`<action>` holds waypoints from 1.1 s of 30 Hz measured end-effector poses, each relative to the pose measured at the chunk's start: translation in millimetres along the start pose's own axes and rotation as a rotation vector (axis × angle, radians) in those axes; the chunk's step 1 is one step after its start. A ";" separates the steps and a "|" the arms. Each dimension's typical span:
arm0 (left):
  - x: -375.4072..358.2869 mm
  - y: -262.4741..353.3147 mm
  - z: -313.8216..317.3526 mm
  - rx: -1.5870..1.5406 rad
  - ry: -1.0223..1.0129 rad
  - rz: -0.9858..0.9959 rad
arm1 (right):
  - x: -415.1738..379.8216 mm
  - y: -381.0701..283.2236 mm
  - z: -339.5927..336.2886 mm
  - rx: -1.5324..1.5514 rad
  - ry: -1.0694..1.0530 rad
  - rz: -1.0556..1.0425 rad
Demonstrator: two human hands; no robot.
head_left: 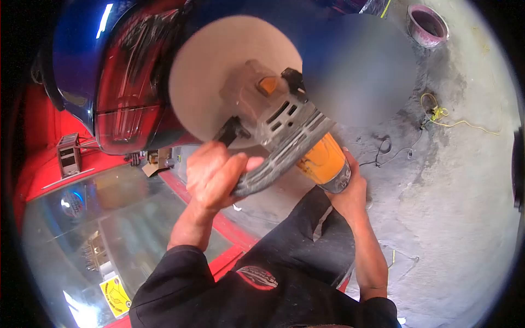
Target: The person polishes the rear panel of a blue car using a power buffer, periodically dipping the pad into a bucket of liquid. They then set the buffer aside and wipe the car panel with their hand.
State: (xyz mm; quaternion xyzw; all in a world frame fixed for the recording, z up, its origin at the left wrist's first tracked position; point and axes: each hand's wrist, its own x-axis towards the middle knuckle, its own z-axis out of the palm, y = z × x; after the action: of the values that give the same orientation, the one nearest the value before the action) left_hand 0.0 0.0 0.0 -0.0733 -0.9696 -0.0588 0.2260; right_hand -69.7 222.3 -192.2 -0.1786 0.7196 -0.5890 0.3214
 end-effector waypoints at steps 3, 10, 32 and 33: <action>-3.7 1.9 18.0 -0.037 0.044 -0.009 | 7.4 17.2 -7.1 -0.025 0.005 -0.028; 32.0 -17.1 24.7 0.073 0.101 0.100 | 43.0 -10.6 -33.6 -0.048 0.101 -0.114; 20.9 -20.6 38.1 0.062 0.171 0.078 | 43.8 19.4 -11.6 0.022 0.107 -0.112; 16.1 -18.9 41.2 0.055 0.217 0.071 | 43.7 20.8 -12.5 0.015 0.095 -0.106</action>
State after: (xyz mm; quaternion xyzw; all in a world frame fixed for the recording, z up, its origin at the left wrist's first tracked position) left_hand -35.2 -10.7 -31.1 -0.0946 -0.9375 -0.0317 0.3333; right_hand -107.4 208.7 -222.0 -0.1858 0.7193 -0.6183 0.2566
